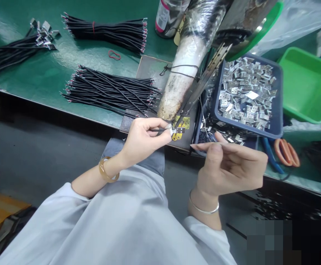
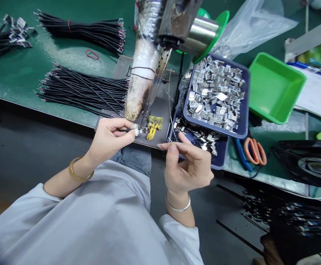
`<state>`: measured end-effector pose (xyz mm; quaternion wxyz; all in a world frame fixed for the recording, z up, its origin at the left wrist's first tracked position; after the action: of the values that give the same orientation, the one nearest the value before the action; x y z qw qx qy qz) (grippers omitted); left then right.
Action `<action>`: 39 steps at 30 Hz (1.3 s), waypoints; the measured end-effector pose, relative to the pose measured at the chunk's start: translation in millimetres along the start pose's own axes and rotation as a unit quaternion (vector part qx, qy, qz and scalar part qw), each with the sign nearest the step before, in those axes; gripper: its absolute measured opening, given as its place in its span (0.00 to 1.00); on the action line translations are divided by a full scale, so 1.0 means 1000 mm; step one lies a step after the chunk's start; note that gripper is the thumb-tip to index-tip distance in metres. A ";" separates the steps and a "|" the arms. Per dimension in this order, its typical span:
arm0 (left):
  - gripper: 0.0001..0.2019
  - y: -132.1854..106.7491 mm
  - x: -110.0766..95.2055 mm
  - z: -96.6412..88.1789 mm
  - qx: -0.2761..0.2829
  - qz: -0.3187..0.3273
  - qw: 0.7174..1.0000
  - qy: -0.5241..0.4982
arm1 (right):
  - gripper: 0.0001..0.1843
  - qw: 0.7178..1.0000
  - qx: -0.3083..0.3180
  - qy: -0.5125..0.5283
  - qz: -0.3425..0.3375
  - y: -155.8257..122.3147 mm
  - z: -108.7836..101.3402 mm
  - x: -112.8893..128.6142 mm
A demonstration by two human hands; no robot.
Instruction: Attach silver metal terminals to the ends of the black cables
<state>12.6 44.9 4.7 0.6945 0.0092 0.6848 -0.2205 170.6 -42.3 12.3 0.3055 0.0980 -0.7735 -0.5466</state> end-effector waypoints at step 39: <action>0.08 -0.033 -0.002 -0.002 0.016 0.249 0.960 0.126 | 0.05 0.968 0.207 0.076 0.123 0.008 0.020 0.010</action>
<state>0.4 16.4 15.5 0.6357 0.2183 0.7388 -0.0485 152.1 -28.4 19.0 0.4015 0.1042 -0.8504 -0.3237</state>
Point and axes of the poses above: each hand's wrist, its own y-axis towards the middle knuckle, its own z-axis out of the palm, x = y × z, the point moved 4 cm from there along y, towards the middle knuckle, and after that the axes turned 12 degrees about -z, right-handed, at the moved point
